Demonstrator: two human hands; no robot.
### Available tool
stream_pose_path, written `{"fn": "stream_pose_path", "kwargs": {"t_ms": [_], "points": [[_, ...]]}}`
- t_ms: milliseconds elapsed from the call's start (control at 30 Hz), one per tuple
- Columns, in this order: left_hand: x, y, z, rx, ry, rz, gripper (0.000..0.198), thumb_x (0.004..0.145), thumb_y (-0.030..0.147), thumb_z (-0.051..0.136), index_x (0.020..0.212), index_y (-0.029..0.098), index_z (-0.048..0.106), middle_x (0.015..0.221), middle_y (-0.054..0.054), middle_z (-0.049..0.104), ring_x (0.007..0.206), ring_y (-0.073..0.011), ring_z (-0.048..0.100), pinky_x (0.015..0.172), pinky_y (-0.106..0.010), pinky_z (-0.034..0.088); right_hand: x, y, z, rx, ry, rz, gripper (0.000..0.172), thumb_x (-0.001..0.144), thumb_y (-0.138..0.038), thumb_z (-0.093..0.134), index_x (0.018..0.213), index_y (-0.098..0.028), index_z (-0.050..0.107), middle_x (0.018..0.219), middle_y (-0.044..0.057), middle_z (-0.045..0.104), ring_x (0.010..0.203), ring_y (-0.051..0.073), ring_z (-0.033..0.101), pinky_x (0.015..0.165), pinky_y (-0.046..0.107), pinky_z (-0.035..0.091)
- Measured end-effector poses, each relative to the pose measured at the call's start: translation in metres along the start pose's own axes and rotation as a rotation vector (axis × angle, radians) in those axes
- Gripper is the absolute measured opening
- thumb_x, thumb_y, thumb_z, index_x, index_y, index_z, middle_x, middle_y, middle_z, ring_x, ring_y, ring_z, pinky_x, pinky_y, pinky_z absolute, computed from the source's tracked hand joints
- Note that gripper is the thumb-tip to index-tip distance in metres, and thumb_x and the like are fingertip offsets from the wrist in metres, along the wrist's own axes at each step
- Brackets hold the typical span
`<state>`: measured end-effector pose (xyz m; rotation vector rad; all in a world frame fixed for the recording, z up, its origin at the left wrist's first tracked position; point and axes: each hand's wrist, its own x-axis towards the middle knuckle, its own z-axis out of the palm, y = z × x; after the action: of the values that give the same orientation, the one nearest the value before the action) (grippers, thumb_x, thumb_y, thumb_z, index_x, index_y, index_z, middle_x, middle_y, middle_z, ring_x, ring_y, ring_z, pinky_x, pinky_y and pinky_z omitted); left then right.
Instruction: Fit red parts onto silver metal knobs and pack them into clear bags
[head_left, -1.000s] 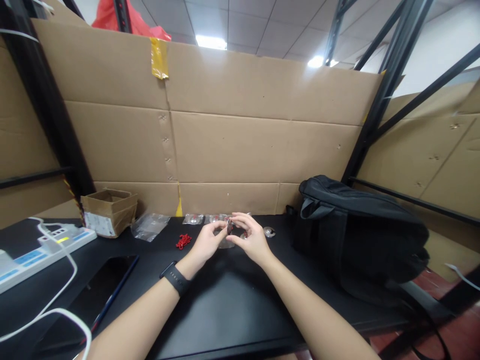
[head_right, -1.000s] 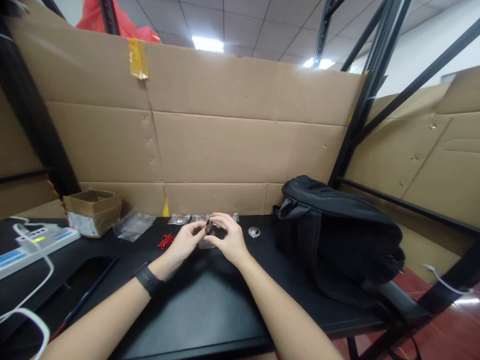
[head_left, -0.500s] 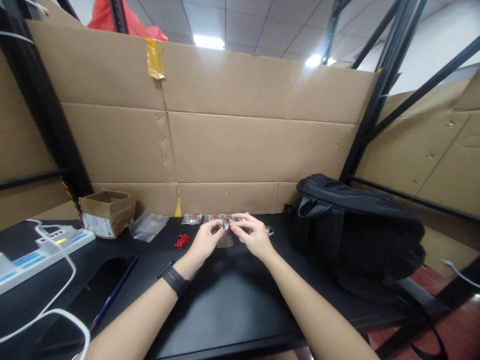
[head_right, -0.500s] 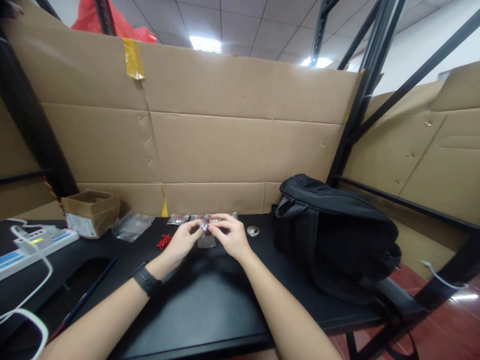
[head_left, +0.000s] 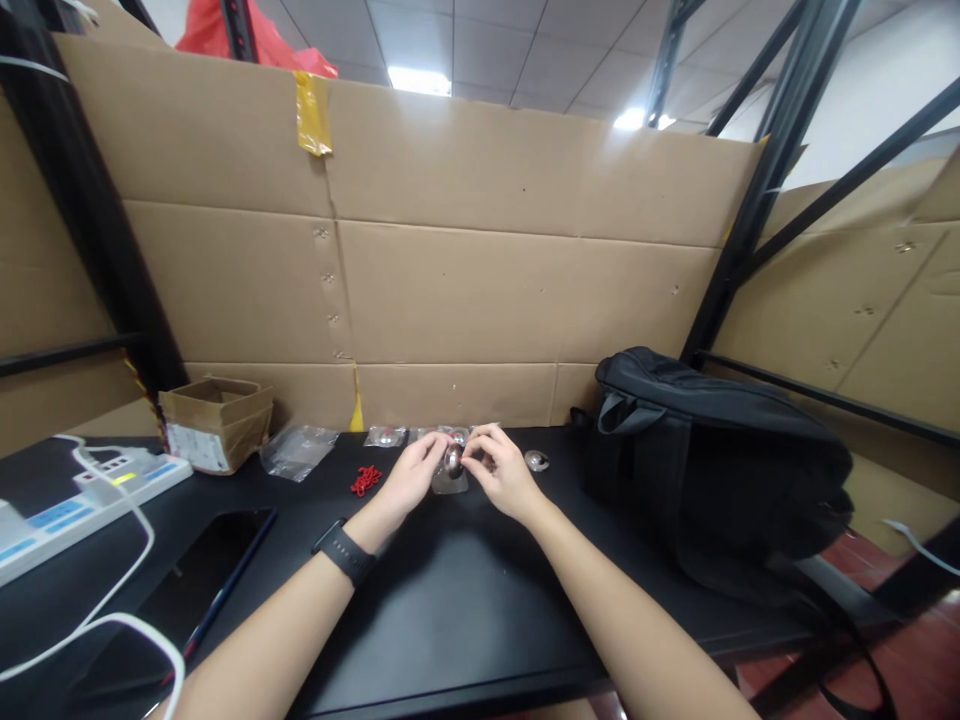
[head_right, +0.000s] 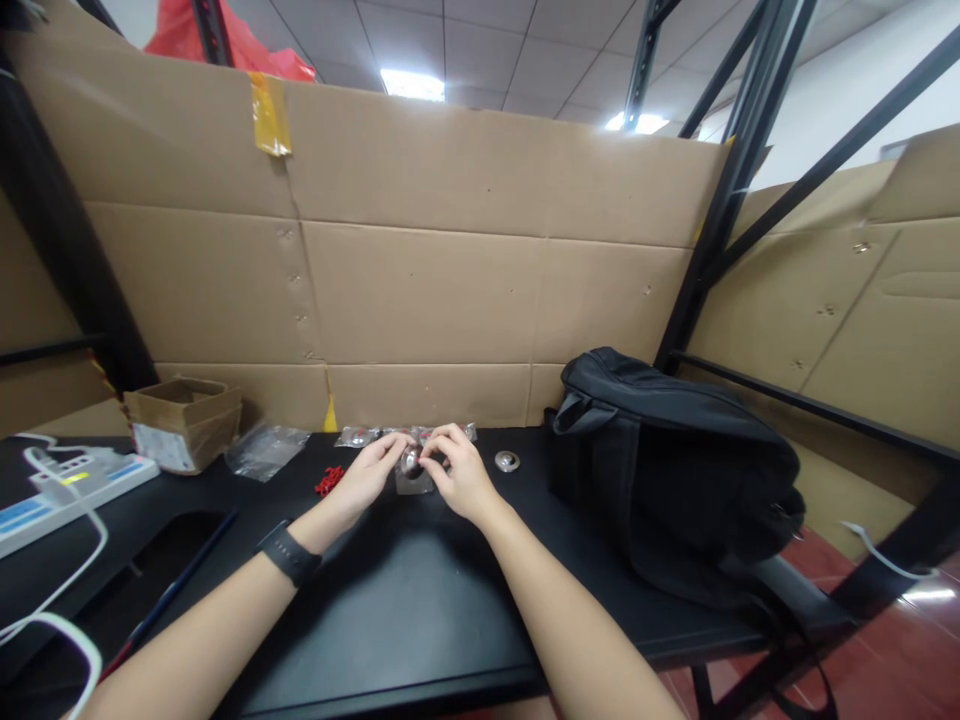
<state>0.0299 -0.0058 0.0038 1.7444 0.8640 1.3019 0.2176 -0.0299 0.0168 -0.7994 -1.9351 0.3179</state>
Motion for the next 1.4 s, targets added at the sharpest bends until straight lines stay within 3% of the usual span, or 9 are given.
{"fn": "stream_pose_path", "kwargs": {"t_ms": [67,233,400,533,633,733,967,1167,1400], "points": [[0.002,-0.001,-0.002,-0.008,0.054,0.043,0.040,0.097,0.051,0.045,0.102,0.018,0.068,0.105,-0.007,0.071,0.101,-0.0207,0.063,0.093,-0.032,0.047,-0.001,0.001,0.001,0.003,-0.038,-0.007,0.004,0.092,-0.022,0.060,0.092,-0.021,0.063,0.108,0.007,0.056,0.099,0.019,0.057,0.076,0.028,0.050],[0.000,0.001,-0.010,0.237,-0.141,0.169,0.027,0.090,0.045,0.061,0.096,0.022,0.073,0.108,-0.006,0.071,0.106,-0.0221,0.062,0.101,-0.036,0.043,-0.002,0.004,0.000,0.030,-0.073,0.000,0.003,0.094,-0.021,0.056,0.094,-0.020,0.060,0.112,0.008,0.053,0.104,0.019,0.055,0.077,0.028,0.050],[-0.005,0.005,-0.012,0.487,-0.170,0.241,0.021,0.085,0.044,0.068,0.090,0.025,0.076,0.101,-0.004,0.073,0.103,-0.0229,0.062,0.099,-0.038,0.042,-0.001,0.006,-0.004,-0.002,-0.124,-0.007,0.003,0.093,-0.022,0.058,0.094,-0.020,0.060,0.109,0.007,0.056,0.098,0.018,0.056,0.076,0.027,0.048],[-0.007,0.007,-0.010,0.646,-0.128,0.246,0.019,0.088,0.041,0.064,0.087,0.027,0.076,0.102,-0.004,0.073,0.106,-0.0236,0.060,0.098,-0.039,0.039,0.000,0.017,-0.010,-0.166,-0.121,0.022,0.007,0.094,-0.022,0.056,0.093,-0.021,0.062,0.096,0.004,0.062,0.093,0.018,0.057,0.086,0.031,0.046],[-0.008,0.008,-0.008,0.732,-0.084,0.237,0.020,0.092,0.040,0.060,0.091,0.027,0.074,0.105,-0.004,0.073,0.107,-0.0240,0.059,0.097,-0.041,0.036,-0.004,0.035,-0.019,-0.389,-0.074,0.175,0.019,0.088,-0.023,0.062,0.107,-0.021,0.065,0.108,0.007,0.064,0.104,0.022,0.057,0.094,0.035,0.043],[-0.009,0.009,-0.007,0.793,-0.056,0.226,0.020,0.094,0.039,0.056,0.094,0.027,0.072,0.106,-0.003,0.073,0.108,-0.0241,0.059,0.096,-0.042,0.032,-0.010,0.054,-0.026,-0.525,-0.194,0.328,0.028,0.081,-0.034,0.072,0.106,-0.022,0.070,0.109,0.009,0.066,0.103,0.025,0.059,0.090,0.035,0.044],[-0.010,0.011,-0.007,0.864,0.021,0.235,0.018,0.095,0.037,0.055,0.094,0.030,0.071,0.106,0.000,0.073,0.109,-0.0233,0.059,0.091,-0.040,0.028,-0.012,0.073,-0.021,-0.446,-0.284,0.351,0.010,0.081,-0.024,0.071,0.091,-0.022,0.073,0.096,0.004,0.071,0.092,0.019,0.065,0.082,0.028,0.044],[-0.010,0.008,-0.008,0.907,0.078,0.257,0.017,0.094,0.035,0.056,0.095,0.030,0.072,0.110,-0.002,0.074,0.112,-0.0248,0.060,0.091,-0.040,0.027,-0.008,0.062,-0.023,-0.524,-0.158,0.307,0.006,0.081,-0.018,0.070,0.081,-0.024,0.072,0.095,0.004,0.070,0.095,0.020,0.063,0.081,0.029,0.044],[-0.009,0.009,-0.008,0.916,0.159,0.256,0.017,0.093,0.035,0.058,0.094,0.032,0.075,0.109,-0.002,0.076,0.108,-0.0248,0.064,0.093,-0.043,0.026,0.004,0.033,-0.020,-0.091,0.134,0.153,0.009,0.089,-0.026,0.060,0.089,-0.020,0.066,0.091,0.004,0.069,0.078,0.016,0.064,0.065,0.025,0.046]]}}
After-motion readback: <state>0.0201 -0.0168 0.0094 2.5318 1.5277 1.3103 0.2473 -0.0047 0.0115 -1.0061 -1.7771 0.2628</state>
